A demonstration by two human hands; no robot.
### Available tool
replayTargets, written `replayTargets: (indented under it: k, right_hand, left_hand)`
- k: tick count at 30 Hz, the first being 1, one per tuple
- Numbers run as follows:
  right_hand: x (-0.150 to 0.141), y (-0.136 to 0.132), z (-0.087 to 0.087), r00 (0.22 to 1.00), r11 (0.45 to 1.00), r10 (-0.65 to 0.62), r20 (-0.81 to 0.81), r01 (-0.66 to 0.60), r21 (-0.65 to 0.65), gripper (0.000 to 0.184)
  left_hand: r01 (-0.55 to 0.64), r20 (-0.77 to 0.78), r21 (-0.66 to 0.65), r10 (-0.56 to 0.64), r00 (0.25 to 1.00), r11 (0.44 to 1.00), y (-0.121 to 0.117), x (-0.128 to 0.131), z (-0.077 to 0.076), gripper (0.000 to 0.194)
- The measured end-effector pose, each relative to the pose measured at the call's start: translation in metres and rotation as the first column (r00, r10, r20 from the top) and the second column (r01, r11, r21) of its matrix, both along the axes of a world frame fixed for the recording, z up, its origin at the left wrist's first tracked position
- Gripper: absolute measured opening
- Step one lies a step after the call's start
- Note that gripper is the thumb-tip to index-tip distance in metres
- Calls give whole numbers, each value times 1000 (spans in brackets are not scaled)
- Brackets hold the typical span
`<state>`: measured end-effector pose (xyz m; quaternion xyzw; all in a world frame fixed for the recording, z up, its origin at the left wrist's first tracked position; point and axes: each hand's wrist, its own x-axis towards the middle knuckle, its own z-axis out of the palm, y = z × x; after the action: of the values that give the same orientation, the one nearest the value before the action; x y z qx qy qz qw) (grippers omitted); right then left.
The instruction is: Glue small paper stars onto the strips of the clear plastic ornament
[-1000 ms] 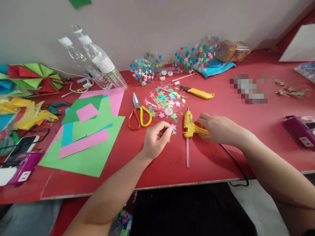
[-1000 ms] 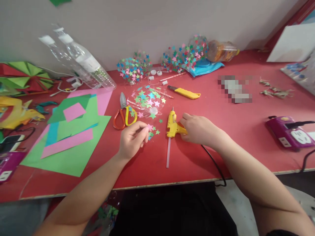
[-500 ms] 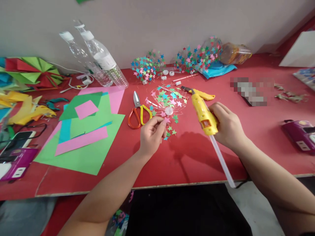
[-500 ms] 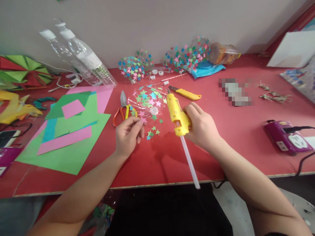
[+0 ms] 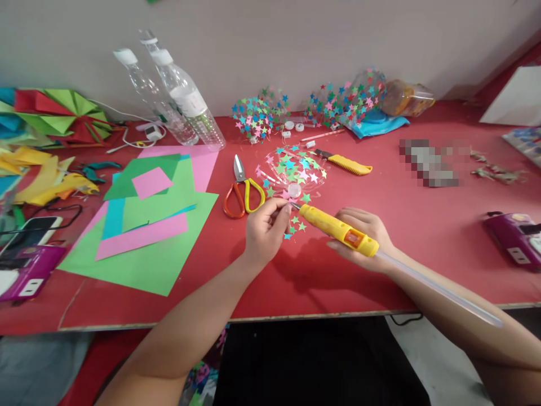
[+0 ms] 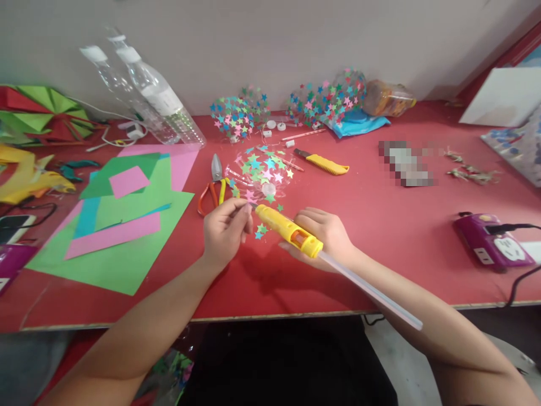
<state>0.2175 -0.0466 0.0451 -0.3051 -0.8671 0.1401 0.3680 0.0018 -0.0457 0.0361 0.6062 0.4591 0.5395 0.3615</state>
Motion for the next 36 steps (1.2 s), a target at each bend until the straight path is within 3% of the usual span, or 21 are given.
replayTargets:
  k: [16, 36]
  right_hand:
    - [1, 0, -1, 995, 998, -42, 87, 39, 41, 21]
    - [0, 0, 0, 995, 998, -56, 79, 53, 42, 24]
  left_hand:
    - [-26, -60, 23, 27, 998, 999, 0, 0, -1, 22]
    - [-34, -65, 10, 34, 997, 999, -1, 0, 1, 24]
